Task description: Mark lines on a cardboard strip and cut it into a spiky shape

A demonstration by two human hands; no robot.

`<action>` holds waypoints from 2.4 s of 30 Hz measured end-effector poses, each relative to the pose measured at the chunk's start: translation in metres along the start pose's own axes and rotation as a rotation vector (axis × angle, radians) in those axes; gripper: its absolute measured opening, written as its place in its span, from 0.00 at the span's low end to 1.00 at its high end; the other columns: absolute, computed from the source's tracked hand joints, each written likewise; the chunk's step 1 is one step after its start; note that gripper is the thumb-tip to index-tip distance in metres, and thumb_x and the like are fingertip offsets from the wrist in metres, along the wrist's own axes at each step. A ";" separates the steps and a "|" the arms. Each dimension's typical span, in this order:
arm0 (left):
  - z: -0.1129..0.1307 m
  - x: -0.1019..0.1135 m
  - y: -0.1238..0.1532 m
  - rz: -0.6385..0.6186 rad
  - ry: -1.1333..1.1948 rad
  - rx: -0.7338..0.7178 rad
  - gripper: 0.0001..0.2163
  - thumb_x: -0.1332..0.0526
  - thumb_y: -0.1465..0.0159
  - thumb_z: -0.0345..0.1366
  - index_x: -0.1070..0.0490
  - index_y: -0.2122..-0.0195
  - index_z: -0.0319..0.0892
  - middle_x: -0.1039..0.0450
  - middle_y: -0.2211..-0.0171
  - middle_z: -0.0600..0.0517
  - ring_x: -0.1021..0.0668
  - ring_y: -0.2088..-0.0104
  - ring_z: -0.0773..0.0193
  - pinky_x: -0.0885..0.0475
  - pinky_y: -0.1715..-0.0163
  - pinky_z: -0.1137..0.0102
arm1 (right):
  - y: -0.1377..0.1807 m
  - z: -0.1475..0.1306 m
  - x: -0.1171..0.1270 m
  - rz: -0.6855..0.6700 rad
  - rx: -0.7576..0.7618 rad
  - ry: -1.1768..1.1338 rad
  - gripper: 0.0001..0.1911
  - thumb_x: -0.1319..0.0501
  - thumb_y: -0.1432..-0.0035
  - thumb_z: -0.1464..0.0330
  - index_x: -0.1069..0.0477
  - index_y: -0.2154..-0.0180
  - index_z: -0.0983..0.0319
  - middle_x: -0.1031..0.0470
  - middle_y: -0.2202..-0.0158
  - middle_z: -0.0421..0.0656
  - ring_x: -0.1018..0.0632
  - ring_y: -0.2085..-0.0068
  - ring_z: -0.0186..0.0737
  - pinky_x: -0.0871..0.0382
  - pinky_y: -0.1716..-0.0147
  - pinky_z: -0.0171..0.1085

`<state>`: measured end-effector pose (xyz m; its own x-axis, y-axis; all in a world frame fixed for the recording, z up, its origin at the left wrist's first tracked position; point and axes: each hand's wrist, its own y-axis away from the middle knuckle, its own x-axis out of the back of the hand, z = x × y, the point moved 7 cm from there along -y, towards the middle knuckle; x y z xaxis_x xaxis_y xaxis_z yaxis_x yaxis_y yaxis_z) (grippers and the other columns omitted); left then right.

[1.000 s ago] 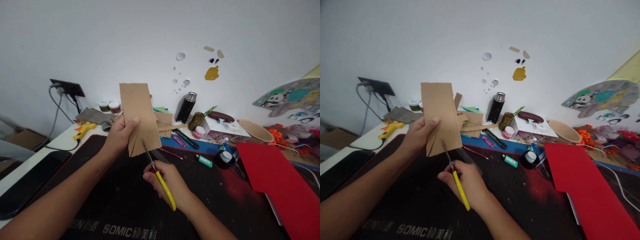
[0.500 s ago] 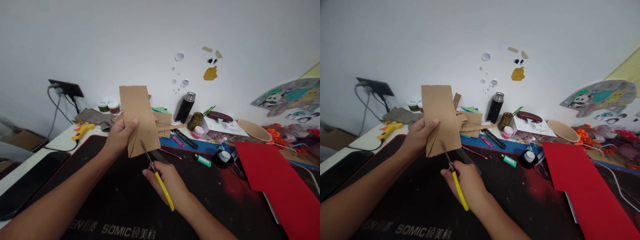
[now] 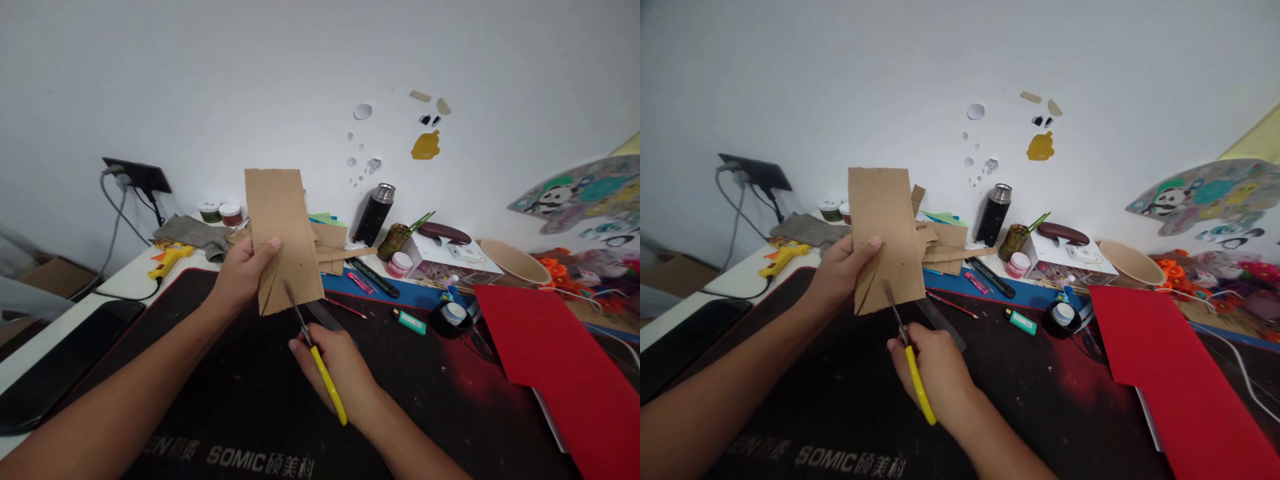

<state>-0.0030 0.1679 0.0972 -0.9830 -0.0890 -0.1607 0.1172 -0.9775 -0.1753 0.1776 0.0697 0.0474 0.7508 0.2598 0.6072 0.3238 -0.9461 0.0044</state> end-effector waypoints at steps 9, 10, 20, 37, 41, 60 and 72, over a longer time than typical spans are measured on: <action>0.012 0.003 0.003 0.010 -0.043 0.001 0.21 0.25 0.37 0.56 0.19 0.55 0.44 0.14 0.63 0.46 0.14 0.64 0.50 0.17 0.64 0.60 | 0.006 -0.003 -0.001 -0.143 -0.024 -0.196 0.15 0.26 0.34 0.55 0.22 0.61 0.59 0.21 0.72 0.38 0.23 0.72 0.37 0.34 0.71 0.33; 0.014 0.003 0.004 0.009 -0.040 0.001 0.21 0.24 0.38 0.56 0.19 0.55 0.44 0.14 0.63 0.46 0.14 0.64 0.50 0.17 0.64 0.60 | 0.007 -0.004 -0.001 -0.162 -0.025 -0.221 0.16 0.25 0.36 0.54 0.21 0.59 0.59 0.21 0.70 0.38 0.23 0.71 0.37 0.34 0.70 0.33; 0.024 0.004 0.006 0.010 -0.099 -0.039 0.21 0.26 0.37 0.57 0.19 0.57 0.43 0.14 0.63 0.46 0.14 0.64 0.50 0.19 0.67 0.63 | 0.008 -0.007 0.001 -0.209 -0.039 -0.311 0.23 0.23 0.38 0.49 0.21 0.54 0.59 0.21 0.68 0.39 0.20 0.70 0.38 0.31 0.70 0.33; 0.020 -0.004 0.010 -0.038 -0.132 -0.038 0.25 0.26 0.37 0.59 0.18 0.52 0.43 0.12 0.54 0.42 0.12 0.54 0.44 0.15 0.57 0.58 | 0.007 -0.002 0.000 -0.122 -0.038 -0.284 0.15 0.30 0.31 0.54 0.21 0.57 0.60 0.24 0.73 0.38 0.26 0.77 0.34 0.36 0.76 0.32; 0.022 -0.004 0.010 -0.032 -0.171 -0.048 0.26 0.26 0.39 0.62 0.18 0.56 0.42 0.13 0.59 0.43 0.12 0.56 0.42 0.15 0.60 0.57 | 0.006 -0.002 0.001 -0.116 -0.037 -0.269 0.14 0.30 0.30 0.55 0.22 0.60 0.60 0.26 0.74 0.37 0.28 0.77 0.33 0.38 0.76 0.31; 0.007 0.001 0.008 -0.012 -0.164 -0.050 0.24 0.28 0.34 0.58 0.18 0.51 0.42 0.13 0.55 0.43 0.13 0.53 0.44 0.16 0.59 0.59 | 0.003 -0.003 0.008 -0.023 -0.026 -0.066 0.15 0.34 0.29 0.58 0.26 0.66 0.60 0.22 0.70 0.41 0.24 0.69 0.39 0.36 0.68 0.35; 0.006 0.000 0.008 -0.025 -0.141 -0.023 0.25 0.27 0.36 0.59 0.18 0.52 0.42 0.12 0.56 0.44 0.13 0.55 0.46 0.16 0.58 0.60 | 0.004 -0.003 0.006 0.040 0.048 0.062 0.16 0.38 0.29 0.61 0.35 0.70 0.58 0.28 0.73 0.39 0.29 0.72 0.37 0.41 0.70 0.35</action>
<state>-0.0026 0.1585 0.1011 -0.9956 -0.0923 -0.0184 0.0941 -0.9753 -0.1997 0.1816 0.0674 0.0534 0.7273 0.2081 0.6540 0.3225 -0.9448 -0.0581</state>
